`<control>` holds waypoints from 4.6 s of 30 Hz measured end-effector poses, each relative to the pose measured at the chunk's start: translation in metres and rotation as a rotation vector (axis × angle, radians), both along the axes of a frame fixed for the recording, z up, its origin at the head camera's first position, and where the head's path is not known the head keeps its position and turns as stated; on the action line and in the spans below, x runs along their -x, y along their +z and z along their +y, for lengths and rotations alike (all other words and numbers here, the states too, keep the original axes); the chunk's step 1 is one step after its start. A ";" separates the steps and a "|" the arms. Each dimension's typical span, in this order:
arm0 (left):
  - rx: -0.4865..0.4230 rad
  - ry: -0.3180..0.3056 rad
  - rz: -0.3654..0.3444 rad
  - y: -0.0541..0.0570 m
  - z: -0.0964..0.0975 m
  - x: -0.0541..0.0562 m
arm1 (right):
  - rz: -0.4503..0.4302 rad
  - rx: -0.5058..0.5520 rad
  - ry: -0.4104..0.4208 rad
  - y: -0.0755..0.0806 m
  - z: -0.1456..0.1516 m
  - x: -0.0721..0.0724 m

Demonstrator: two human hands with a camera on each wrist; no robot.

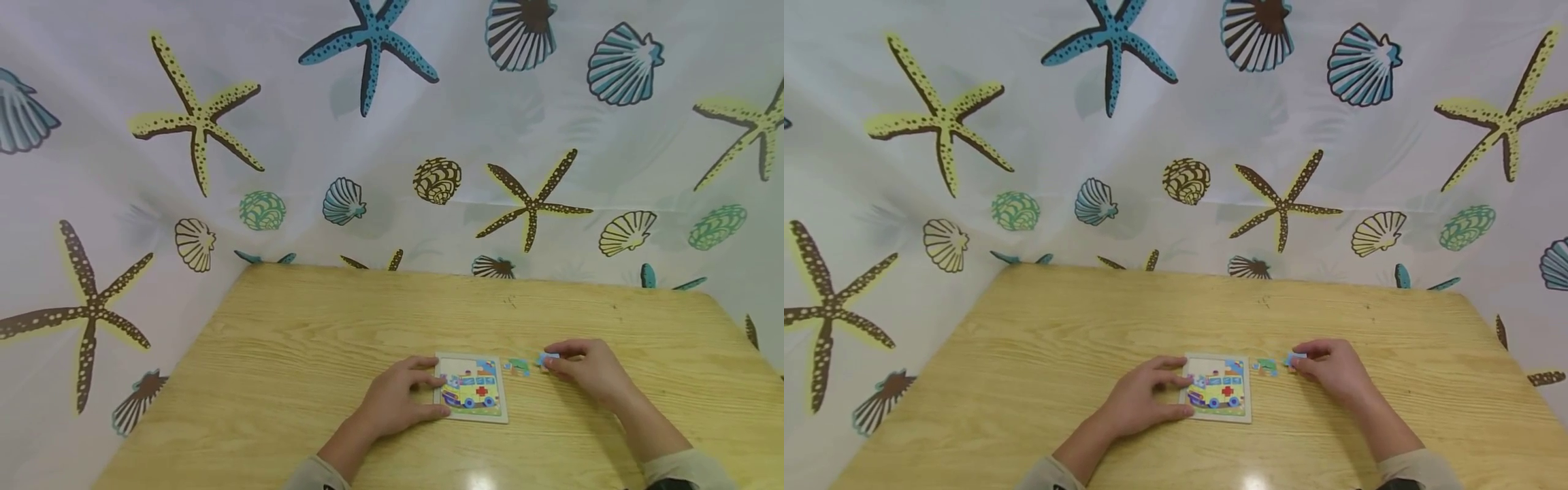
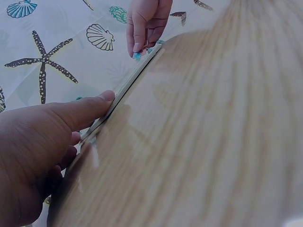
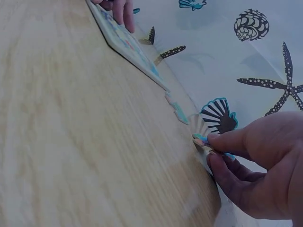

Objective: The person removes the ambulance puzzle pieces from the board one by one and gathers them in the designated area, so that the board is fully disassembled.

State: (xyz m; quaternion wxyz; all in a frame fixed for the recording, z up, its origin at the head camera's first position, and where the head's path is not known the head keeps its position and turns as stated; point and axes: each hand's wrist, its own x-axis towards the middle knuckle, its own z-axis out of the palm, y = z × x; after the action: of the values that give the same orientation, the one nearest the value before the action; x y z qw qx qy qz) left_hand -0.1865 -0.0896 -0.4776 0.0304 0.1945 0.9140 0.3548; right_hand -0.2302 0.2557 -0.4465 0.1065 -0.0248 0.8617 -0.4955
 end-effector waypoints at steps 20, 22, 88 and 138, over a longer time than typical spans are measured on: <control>0.010 0.004 0.003 0.000 -0.001 0.000 | 0.185 -0.110 -0.023 0.007 -0.026 -0.004; 0.018 0.011 0.000 -0.001 -0.001 -0.001 | 0.158 -0.024 0.002 0.010 -0.034 -0.005; 0.011 -0.005 0.054 0.002 0.005 -0.003 | 0.039 0.107 0.182 0.007 -0.071 -0.010; -0.014 -0.004 0.023 -0.003 0.004 0.000 | -0.105 -0.193 0.093 0.025 0.050 0.012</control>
State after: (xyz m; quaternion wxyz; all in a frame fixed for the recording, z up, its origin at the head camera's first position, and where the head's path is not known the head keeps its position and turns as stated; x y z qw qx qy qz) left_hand -0.1866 -0.0859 -0.4804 0.0192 0.2006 0.9113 0.3590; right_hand -0.2418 0.3057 -0.4213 0.1763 -0.0284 0.8966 -0.4052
